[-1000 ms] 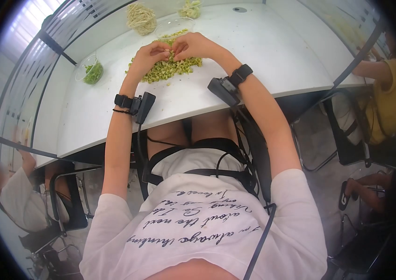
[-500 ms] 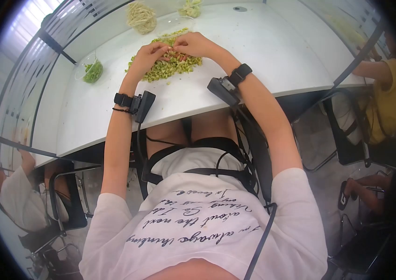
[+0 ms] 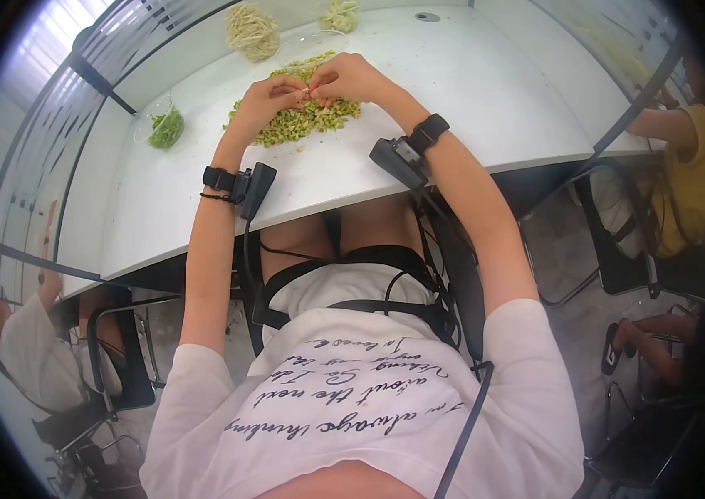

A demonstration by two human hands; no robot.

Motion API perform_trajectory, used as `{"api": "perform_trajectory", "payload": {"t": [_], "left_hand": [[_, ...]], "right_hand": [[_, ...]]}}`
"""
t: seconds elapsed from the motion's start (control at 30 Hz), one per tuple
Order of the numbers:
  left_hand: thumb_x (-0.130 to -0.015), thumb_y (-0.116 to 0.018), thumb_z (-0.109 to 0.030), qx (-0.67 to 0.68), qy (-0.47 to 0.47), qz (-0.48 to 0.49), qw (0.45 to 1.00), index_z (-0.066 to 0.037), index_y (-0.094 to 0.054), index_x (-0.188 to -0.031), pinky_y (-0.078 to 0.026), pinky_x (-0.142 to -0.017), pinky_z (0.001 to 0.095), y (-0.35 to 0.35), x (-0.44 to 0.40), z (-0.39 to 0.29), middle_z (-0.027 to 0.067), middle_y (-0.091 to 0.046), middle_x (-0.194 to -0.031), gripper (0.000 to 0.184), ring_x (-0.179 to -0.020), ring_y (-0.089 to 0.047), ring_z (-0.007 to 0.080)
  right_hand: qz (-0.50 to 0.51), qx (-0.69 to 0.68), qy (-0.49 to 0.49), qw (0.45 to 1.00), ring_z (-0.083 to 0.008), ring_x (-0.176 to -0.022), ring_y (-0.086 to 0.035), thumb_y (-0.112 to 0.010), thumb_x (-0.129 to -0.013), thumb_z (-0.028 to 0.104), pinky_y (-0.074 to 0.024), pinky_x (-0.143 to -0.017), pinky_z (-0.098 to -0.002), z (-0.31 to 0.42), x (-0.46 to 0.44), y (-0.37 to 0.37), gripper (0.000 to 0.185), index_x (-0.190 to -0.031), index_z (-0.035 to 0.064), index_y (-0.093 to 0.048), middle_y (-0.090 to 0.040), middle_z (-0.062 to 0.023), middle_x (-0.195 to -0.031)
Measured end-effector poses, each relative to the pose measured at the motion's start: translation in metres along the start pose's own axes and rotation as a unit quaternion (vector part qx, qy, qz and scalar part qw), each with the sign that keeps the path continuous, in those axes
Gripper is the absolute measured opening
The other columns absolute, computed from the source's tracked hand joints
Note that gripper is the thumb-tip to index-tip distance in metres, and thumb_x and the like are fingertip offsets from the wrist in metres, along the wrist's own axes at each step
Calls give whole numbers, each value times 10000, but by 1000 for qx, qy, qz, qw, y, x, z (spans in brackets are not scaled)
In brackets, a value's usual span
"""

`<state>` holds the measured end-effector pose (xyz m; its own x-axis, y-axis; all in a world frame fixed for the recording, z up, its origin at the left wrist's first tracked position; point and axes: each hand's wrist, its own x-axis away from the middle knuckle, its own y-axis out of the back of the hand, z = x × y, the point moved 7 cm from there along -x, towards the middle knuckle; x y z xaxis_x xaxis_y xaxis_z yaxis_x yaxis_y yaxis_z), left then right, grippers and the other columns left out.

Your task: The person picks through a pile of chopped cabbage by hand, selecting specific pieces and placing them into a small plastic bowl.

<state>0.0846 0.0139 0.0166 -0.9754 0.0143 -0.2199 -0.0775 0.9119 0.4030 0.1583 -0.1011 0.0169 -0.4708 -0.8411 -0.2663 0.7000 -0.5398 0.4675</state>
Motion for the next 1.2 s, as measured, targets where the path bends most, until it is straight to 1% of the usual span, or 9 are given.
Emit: {"api": "perform_trajectory", "payload": {"t": [0.3, 0.53, 0.67, 0.7, 0.8, 0.9, 1.0, 1.1, 1.2], "left_hand": [[-860, -606, -75, 13, -47, -87, 995, 29, -637, -998, -513, -761, 245, 15, 0, -12, 90, -665, -902, 175, -815, -641, 142], [-842, -630, -74, 10, -128, -206, 970, 26, -662, -958, -514, -738, 233, 25, 7, -39, 72, -677, -913, 157, -800, -653, 144], [-854, -615, -105, -169, -166, -244, 940, -29, -675, -974, -491, -694, 218, 23, -1, -52, 50, -692, -868, 155, -787, -650, 102], [-864, -593, -116, -196, -219, -250, 922, -59, -674, -987, -483, -678, 223, 24, -8, -48, 68, -691, -855, 158, -772, -651, 110], [-871, -569, -109, -251, -271, -265, 890, -70, -665, -1011, -485, -687, 233, 18, -20, -57, 90, -688, -863, 174, -764, -655, 175], [-874, -557, -122, -289, -192, -232, 909, -81, -642, -1059, -491, -703, 274, 10, -33, -54, 106, -678, -893, 207, -788, -645, 261], [-870, -568, -142, -288, -263, -236, 890, -86, -629, -1076, -487, -733, 319, 2, -32, -43, 104, -668, -942, 222, -842, -627, 302], [-859, -586, -156, -287, -283, -230, 885, -79, -631, -1048, -475, -765, 349, 0, -24, -44, 104, -656, -979, 209, -891, -617, 307], [-831, -628, -148, -303, -246, -223, 893, -56, -634, -991, -467, -789, 333, 5, -17, -49, 106, -654, -994, 185, -917, -617, 283]], "right_hand": [[-46, -36, 70, 996, -133, -669, -663, -671, -790, 95, -532, -640, -235, 21, 3, 14, 153, -896, -14, -688, -676, -98, -760], [-203, 16, 150, 968, -123, -722, -650, -648, -827, 99, -516, -674, -229, 44, 9, 39, 155, -929, -12, -686, -676, -60, -809], [-255, 97, 202, 941, -173, -726, -655, -610, -823, 82, -510, -667, -264, 42, 3, 40, 142, -924, 12, -682, -682, -92, -822], [-270, 131, 217, 929, -199, -715, -655, -596, -816, 65, -509, -659, -281, 43, 1, 40, 137, -915, 18, -679, -681, -102, -809], [-283, 221, 218, 908, -227, -828, -656, -576, -845, 69, -506, -745, -295, 30, -9, 36, 177, -1000, 41, -658, -678, -106, -925], [-249, 234, 193, 920, -273, -846, -640, -565, -833, 49, -503, -758, -325, 21, -12, 34, 186, -1000, 40, -645, -670, -105, -955], [-248, 233, 233, 911, -271, -847, -630, -583, -822, 64, -499, -752, -329, 23, -8, 32, 163, -972, 47, -645, -667, -92, -955], [-254, 245, 269, 896, -265, -850, -616, -608, -807, 79, -490, -759, -336, 31, -2, 33, 137, -936, 59, -650, -662, -79, -929], [-269, 281, 204, 898, -246, -890, -597, -647, -790, 125, -468, -803, -334, 37, 3, 37, 99, -874, 74, -656, -650, -64, -938]]}}
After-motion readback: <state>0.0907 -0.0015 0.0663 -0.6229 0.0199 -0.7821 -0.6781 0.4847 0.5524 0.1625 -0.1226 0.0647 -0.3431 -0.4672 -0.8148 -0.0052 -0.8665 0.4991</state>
